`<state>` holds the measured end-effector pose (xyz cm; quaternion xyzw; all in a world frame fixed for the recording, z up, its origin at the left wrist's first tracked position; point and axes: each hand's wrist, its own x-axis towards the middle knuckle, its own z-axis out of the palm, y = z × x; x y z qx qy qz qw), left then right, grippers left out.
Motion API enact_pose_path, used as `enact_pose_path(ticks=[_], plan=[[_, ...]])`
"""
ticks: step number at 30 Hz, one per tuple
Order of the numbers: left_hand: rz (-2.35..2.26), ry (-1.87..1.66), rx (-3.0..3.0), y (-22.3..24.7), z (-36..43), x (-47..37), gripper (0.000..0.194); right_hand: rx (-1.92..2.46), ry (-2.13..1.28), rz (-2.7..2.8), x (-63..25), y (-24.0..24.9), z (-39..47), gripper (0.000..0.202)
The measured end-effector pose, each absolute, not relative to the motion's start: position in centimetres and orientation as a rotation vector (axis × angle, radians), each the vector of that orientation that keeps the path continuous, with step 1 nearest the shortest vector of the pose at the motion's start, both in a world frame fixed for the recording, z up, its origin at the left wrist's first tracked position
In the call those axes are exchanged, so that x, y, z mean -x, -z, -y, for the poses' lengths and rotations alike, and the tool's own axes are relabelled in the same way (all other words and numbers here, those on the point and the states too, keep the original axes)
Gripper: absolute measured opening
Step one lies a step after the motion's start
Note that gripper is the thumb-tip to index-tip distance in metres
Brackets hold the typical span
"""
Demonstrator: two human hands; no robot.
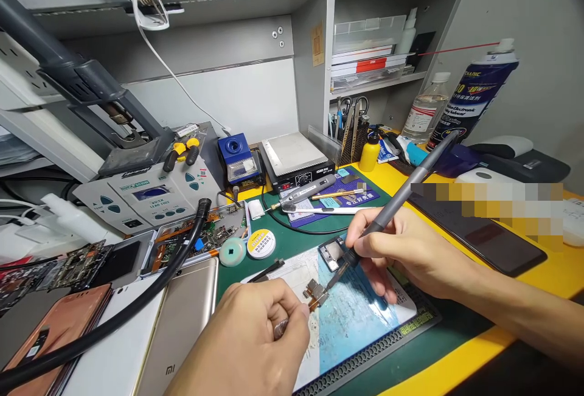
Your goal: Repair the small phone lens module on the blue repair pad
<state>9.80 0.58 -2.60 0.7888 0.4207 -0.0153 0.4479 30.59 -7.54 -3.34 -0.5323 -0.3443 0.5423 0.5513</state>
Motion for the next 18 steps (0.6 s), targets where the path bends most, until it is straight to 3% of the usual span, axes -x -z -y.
enact_pose_path(ticks=[8,18], plan=[[-1.023,0.041,-1.915,2.38,-0.62,-9.79,0.028,1.219,-1.302,0.791,-30.91,3.76,7.53,0.005],[-0.979,-0.016,-1.961,1.89,0.03,-9.46,0.041,1.24,-1.229,0.818,-30.66,3.53,7.68,0.017]])
